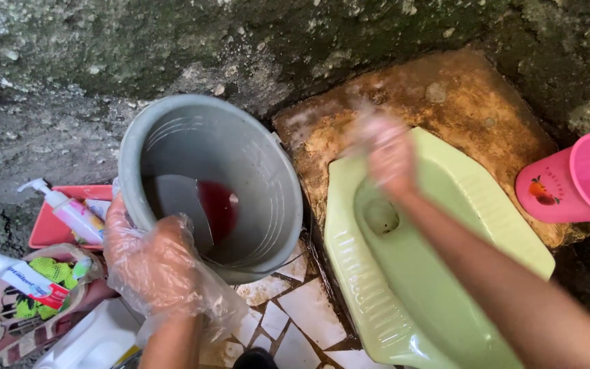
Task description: The person squats beside a green squat toilet and repeatedly scrubs its surface with a brush dipped in red liquid from a grey bucket. They rinse the brush in a pink cup and continue scrubbing the bowl and surrounding tiles.
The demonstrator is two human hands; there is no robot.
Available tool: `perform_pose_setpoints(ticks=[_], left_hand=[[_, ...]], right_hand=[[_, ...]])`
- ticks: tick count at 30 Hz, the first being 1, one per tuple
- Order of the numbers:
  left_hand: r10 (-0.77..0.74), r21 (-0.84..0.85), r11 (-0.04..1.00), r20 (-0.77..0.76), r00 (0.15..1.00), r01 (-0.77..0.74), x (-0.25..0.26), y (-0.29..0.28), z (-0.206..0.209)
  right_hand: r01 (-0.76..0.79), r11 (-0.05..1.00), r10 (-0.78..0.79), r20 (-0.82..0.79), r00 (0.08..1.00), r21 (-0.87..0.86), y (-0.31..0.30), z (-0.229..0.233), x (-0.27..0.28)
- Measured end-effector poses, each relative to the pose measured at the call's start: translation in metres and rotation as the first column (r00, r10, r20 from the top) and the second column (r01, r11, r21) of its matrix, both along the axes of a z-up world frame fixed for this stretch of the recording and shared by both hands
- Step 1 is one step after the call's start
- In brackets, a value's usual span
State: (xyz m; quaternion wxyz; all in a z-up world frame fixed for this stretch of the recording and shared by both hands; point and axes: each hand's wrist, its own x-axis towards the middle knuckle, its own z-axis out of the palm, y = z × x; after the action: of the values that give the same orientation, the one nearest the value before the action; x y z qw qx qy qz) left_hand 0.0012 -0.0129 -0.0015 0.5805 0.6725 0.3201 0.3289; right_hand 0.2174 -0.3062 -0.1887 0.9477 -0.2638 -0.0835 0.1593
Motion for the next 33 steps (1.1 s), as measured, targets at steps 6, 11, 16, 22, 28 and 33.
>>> perform_pose_setpoints(ticks=[6, 11, 16, 22, 28, 33], left_hand=[[-0.043, 0.015, 0.999, -0.002, 0.999, 0.043, 0.000, -0.001, 0.001], [-0.025, 0.077, 0.997, -0.027, 0.999, 0.027, 0.003, -0.005, -0.001], [-0.046, 0.068, 0.997, 0.004, 0.999, 0.046, 0.001, -0.004, 0.000], [-0.059, 0.063, 0.996, -0.019, 0.998, 0.060, 0.004, -0.007, -0.003], [-0.107, 0.102, 0.989, 0.031, 0.994, 0.103, 0.000, -0.004, -0.008], [-0.099, 0.228, 0.968, -0.044, 0.994, 0.107, 0.004, -0.002, -0.014]], right_hand=[[0.360, 0.920, -0.378, -0.109, 0.919, -0.155, -0.085, -0.035, 0.072], [0.601, 0.150, -0.047, 0.602, 0.797, -0.785, -0.007, -0.012, 0.020], [0.544, 0.554, -0.356, 0.411, 0.839, -0.631, -0.106, -0.055, 0.077], [0.355, 0.865, -0.382, -0.007, 0.924, -0.356, -0.086, -0.057, 0.079], [0.346, 0.553, -0.419, 0.106, 0.902, -0.758, -0.055, -0.018, 0.057], [0.515, 0.493, -0.312, 0.410, 0.857, -0.701, -0.068, -0.051, 0.078]])
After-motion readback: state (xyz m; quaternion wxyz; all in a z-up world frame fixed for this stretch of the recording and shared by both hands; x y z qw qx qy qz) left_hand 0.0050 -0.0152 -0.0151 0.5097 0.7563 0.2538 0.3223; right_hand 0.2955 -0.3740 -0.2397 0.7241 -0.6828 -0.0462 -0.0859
